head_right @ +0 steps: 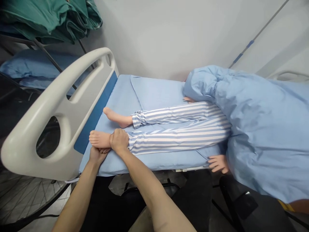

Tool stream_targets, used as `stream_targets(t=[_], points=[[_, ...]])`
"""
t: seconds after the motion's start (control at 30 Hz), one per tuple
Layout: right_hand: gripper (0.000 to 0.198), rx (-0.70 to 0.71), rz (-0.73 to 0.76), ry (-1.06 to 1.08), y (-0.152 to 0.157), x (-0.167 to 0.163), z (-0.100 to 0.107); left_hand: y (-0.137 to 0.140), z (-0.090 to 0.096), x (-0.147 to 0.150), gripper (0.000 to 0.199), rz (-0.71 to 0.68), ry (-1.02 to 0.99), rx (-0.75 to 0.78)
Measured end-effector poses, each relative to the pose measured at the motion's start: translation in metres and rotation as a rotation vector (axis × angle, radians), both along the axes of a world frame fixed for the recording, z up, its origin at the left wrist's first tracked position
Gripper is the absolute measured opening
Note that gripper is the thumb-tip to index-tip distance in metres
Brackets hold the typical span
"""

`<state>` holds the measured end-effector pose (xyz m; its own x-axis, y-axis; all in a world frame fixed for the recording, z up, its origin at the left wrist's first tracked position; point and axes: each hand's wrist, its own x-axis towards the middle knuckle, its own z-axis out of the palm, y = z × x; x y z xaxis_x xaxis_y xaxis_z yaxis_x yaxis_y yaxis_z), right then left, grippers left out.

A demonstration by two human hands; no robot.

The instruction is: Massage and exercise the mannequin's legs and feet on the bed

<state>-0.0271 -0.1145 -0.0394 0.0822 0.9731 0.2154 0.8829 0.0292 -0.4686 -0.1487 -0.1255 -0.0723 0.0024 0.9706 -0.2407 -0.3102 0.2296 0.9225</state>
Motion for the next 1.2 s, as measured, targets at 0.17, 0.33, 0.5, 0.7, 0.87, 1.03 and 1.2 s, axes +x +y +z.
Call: stream_targets(t=[0.17, 0.33, 0.5, 0.7, 0.87, 1.03, 1.2], points=[[0.012, 0.019, 0.008, 0.062, 0.0, 0.0, 0.003, -0.039, 0.001, 0.009, 0.054, 0.056, -0.183, 0.052], [0.013, -0.044, -0.055, 0.208, -0.001, 0.003, 0.016, -0.092, 0.004, 0.037, 0.052, -0.008, 0.108, 0.073], [0.014, -0.123, 0.018, 0.356, -0.001, 0.013, 0.032, -0.099, 0.022, 0.073, 0.053, -0.225, 0.437, 0.076], [0.009, -0.089, 0.213, 0.337, 0.005, 0.08, 0.053, -0.066, 0.065, 0.093, 0.043, -0.363, 0.799, 0.377], [0.013, -0.085, 0.1, 0.155, -0.017, 0.215, 0.06, -0.031, 0.083, 0.1, 0.041, -0.467, 1.237, 0.796], [0.018, -0.04, -0.041, 0.141, -0.075, 0.322, 0.051, -0.004, 0.082, 0.106, 0.077, -0.753, 1.674, 0.636], [0.018, 0.113, -0.157, 0.406, -0.173, 0.352, 0.02, 0.013, 0.075, 0.099, 0.068, -0.919, 1.809, 0.574]])
